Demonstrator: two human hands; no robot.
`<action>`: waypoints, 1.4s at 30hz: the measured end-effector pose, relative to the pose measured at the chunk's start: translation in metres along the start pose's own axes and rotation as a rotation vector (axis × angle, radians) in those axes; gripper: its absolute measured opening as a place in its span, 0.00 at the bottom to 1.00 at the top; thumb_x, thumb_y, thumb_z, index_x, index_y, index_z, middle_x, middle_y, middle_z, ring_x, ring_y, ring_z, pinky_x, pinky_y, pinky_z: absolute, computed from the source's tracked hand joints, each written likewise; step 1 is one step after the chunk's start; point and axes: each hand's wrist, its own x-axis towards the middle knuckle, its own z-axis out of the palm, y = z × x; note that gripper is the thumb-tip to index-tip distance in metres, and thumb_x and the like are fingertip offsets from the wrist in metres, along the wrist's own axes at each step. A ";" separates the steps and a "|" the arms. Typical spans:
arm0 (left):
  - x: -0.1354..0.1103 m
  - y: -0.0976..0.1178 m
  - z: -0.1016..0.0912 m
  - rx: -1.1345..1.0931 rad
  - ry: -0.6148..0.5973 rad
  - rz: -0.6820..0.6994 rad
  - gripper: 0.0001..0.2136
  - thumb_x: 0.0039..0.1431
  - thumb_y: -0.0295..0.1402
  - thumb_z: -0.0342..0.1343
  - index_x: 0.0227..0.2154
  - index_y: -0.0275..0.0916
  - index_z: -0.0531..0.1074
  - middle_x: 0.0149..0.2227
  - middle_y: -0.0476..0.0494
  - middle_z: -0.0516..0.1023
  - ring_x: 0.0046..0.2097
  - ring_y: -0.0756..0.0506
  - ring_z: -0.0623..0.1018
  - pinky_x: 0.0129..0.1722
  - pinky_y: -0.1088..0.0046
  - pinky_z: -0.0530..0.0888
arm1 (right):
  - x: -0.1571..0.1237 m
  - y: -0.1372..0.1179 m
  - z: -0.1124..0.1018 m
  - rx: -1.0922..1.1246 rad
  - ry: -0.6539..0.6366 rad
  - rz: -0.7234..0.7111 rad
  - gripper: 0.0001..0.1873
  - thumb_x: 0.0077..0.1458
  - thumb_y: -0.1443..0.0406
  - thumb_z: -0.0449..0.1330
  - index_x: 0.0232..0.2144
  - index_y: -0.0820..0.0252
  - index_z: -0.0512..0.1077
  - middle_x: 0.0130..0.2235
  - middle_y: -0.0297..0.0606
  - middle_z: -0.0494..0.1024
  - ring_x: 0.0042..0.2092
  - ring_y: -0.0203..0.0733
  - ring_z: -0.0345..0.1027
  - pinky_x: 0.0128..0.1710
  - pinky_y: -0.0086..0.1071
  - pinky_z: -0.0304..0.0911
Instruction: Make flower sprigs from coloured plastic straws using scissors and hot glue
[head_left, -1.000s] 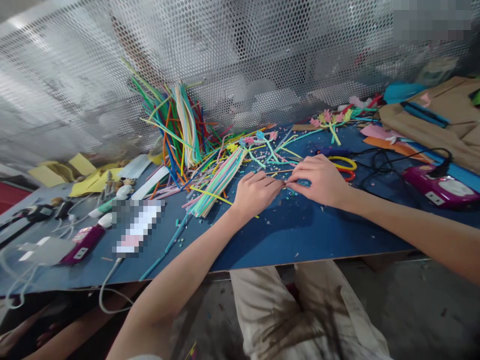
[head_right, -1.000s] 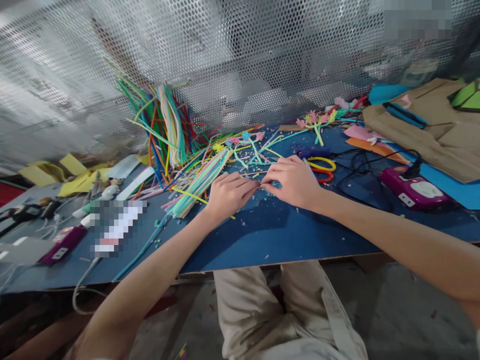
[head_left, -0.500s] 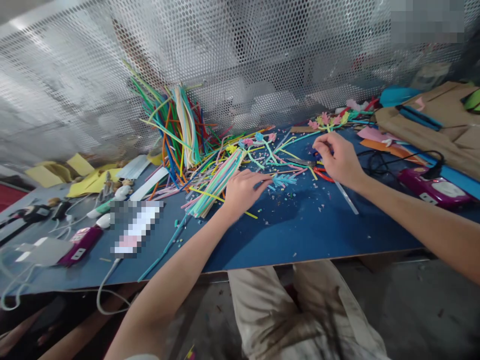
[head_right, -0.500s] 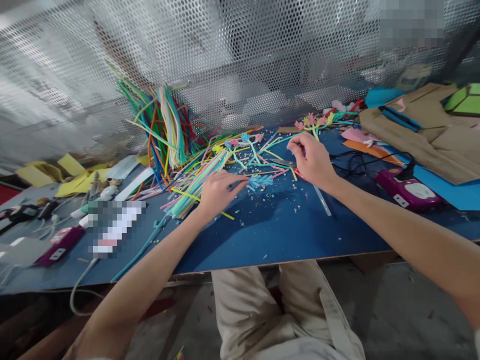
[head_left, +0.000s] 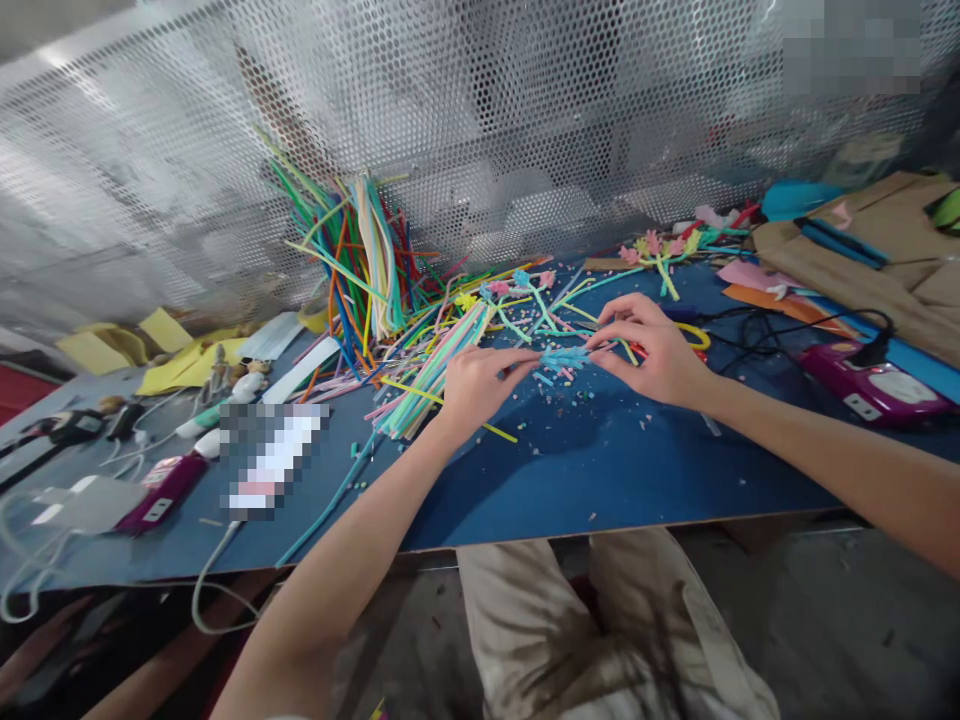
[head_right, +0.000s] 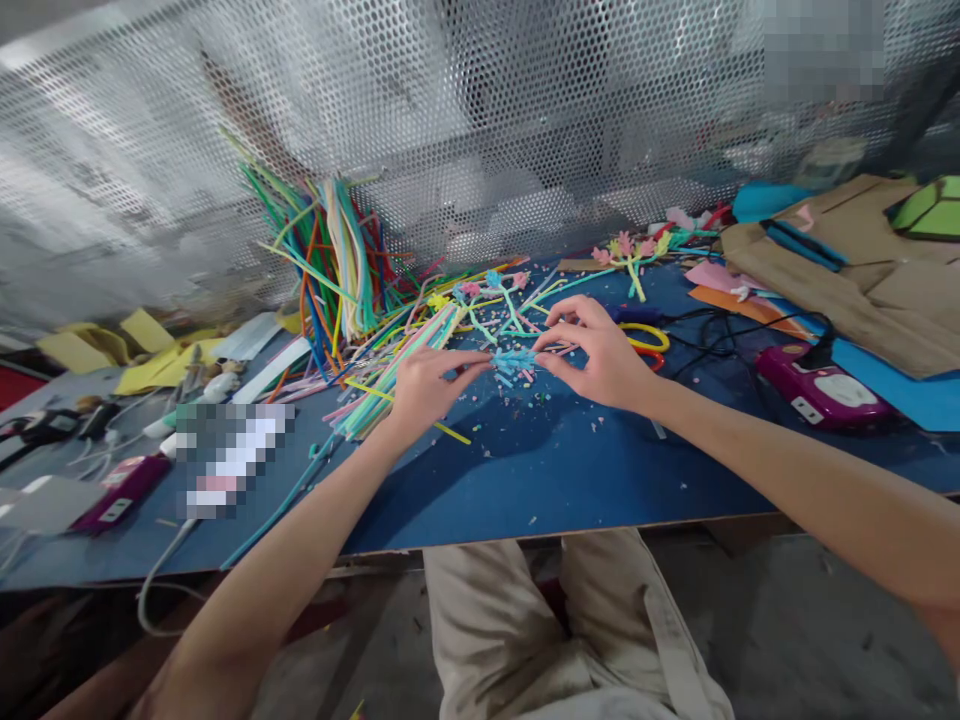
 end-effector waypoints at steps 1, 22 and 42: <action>-0.001 0.001 0.001 -0.004 0.004 0.001 0.10 0.67 0.44 0.58 0.43 0.50 0.83 0.36 0.51 0.86 0.32 0.50 0.82 0.36 0.71 0.74 | -0.001 -0.001 0.001 0.000 -0.002 -0.005 0.06 0.60 0.61 0.64 0.40 0.51 0.78 0.48 0.43 0.70 0.50 0.52 0.67 0.51 0.53 0.67; -0.001 0.003 0.003 0.067 0.064 0.117 0.07 0.67 0.40 0.59 0.40 0.49 0.82 0.37 0.53 0.86 0.32 0.52 0.83 0.35 0.72 0.70 | 0.003 0.008 -0.004 -0.084 -0.039 -0.012 0.04 0.66 0.65 0.54 0.37 0.54 0.68 0.43 0.42 0.76 0.47 0.50 0.68 0.51 0.48 0.61; 0.003 0.016 0.008 0.135 -0.027 0.246 0.08 0.70 0.37 0.55 0.42 0.46 0.80 0.41 0.49 0.85 0.41 0.48 0.79 0.45 0.66 0.67 | 0.005 0.005 0.007 -0.069 -0.127 -0.203 0.08 0.64 0.62 0.61 0.45 0.52 0.77 0.46 0.41 0.77 0.48 0.47 0.68 0.51 0.45 0.65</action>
